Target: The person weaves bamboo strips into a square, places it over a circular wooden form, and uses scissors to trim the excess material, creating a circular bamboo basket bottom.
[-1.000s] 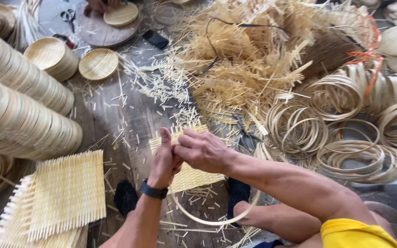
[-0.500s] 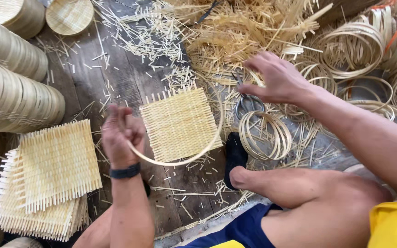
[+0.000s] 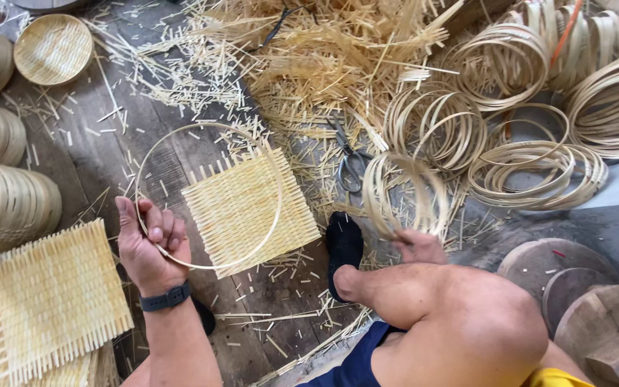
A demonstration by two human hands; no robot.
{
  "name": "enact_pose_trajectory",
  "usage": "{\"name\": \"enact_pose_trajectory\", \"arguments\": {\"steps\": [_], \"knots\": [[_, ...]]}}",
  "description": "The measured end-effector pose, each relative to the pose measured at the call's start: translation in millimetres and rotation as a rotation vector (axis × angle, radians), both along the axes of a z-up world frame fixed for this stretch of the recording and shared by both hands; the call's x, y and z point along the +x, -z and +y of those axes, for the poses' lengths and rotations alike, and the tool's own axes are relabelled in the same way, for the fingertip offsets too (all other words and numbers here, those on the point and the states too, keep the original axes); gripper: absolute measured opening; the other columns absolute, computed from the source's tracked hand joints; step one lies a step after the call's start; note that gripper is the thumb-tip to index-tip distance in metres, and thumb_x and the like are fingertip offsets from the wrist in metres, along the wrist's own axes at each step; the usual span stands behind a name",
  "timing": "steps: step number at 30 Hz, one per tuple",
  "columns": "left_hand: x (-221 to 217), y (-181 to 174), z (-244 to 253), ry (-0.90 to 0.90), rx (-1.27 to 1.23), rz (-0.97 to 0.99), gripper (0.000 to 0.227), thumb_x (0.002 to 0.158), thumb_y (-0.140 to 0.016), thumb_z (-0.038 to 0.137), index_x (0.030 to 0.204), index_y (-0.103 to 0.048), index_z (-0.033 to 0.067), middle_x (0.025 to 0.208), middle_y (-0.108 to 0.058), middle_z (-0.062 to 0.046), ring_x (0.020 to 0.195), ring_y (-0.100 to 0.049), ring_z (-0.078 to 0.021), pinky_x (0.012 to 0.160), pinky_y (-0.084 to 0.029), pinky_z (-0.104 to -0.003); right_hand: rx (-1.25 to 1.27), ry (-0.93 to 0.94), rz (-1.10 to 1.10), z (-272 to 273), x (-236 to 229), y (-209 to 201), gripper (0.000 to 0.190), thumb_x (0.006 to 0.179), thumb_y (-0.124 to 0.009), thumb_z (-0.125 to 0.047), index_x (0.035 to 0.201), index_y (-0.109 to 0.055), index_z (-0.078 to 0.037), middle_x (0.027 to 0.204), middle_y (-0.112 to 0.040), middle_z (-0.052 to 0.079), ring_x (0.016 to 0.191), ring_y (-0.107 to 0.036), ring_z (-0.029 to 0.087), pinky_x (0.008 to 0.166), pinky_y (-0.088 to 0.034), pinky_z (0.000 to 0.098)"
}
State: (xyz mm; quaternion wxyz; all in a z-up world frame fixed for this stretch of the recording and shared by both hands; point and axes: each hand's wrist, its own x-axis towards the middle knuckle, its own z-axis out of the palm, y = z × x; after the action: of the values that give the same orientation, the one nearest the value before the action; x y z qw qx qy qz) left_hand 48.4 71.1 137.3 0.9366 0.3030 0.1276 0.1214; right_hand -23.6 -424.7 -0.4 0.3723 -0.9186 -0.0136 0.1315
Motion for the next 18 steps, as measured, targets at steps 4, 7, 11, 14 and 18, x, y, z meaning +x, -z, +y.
{"name": "enact_pose_trajectory", "arguments": {"steps": [4,7,11,14,18], "knots": [[1,1,-12,0.018,0.061,-0.006,0.035,0.11,-0.058,0.04,0.096,-0.065,0.0085,0.06,-0.042,0.005,0.05,-0.035,-0.0057,0.048,-0.03,-0.023,-0.294,0.033,-0.279,-59,42,-50,0.016,0.092,-0.073,-0.017,0.106,-0.076,-0.01,0.096,-0.078,0.011,0.086,-0.076,0.024,0.077,-0.06,0.0364],[-2,-1,-20,0.04,0.1,0.026,0.035,0.108,-0.058,0.041,0.095,-0.064,0.0087,0.062,-0.047,0.004,0.052,-0.041,-0.0083,0.049,-0.035,-0.025,-0.54,0.053,-0.283,-78,94,-88,0.029,0.084,-0.081,-0.021,0.108,-0.075,-0.006,0.1,-0.075,0.014,0.093,-0.072,0.026,0.086,-0.057,0.0409],[3,3,-21,0.131,0.111,0.117,0.036,0.106,-0.057,0.04,0.09,-0.062,0.0081,0.063,-0.054,0.0,0.058,-0.051,-0.015,0.058,-0.046,-0.03,-0.504,0.067,-0.44,-39,133,-144,0.053,0.084,-0.081,-0.031,0.124,-0.068,0.002,0.112,-0.072,0.019,0.1,-0.07,0.03,0.091,-0.055,0.0436],[7,18,-27,0.132,-0.141,0.068,0.035,0.104,-0.059,0.039,0.085,-0.06,0.0092,0.059,-0.048,0.003,0.056,-0.044,-0.012,0.052,-0.038,-0.028,-0.239,-0.025,-0.198,20,152,-184,0.05,0.092,-0.073,-0.035,0.128,-0.065,-0.001,0.116,-0.071,0.017,0.102,-0.072,0.025,0.092,-0.058,0.0384],[10,43,-40,0.135,-0.338,-0.031,0.037,0.107,-0.058,0.037,0.083,-0.057,0.0092,0.06,-0.044,0.003,0.056,-0.038,-0.0113,0.05,-0.033,-0.027,0.056,-0.327,-0.042,99,168,-207,0.048,0.103,-0.051,-0.037,0.133,-0.061,0.0,0.111,-0.075,0.014,0.105,-0.071,0.021,0.091,-0.055,0.0369]]}}
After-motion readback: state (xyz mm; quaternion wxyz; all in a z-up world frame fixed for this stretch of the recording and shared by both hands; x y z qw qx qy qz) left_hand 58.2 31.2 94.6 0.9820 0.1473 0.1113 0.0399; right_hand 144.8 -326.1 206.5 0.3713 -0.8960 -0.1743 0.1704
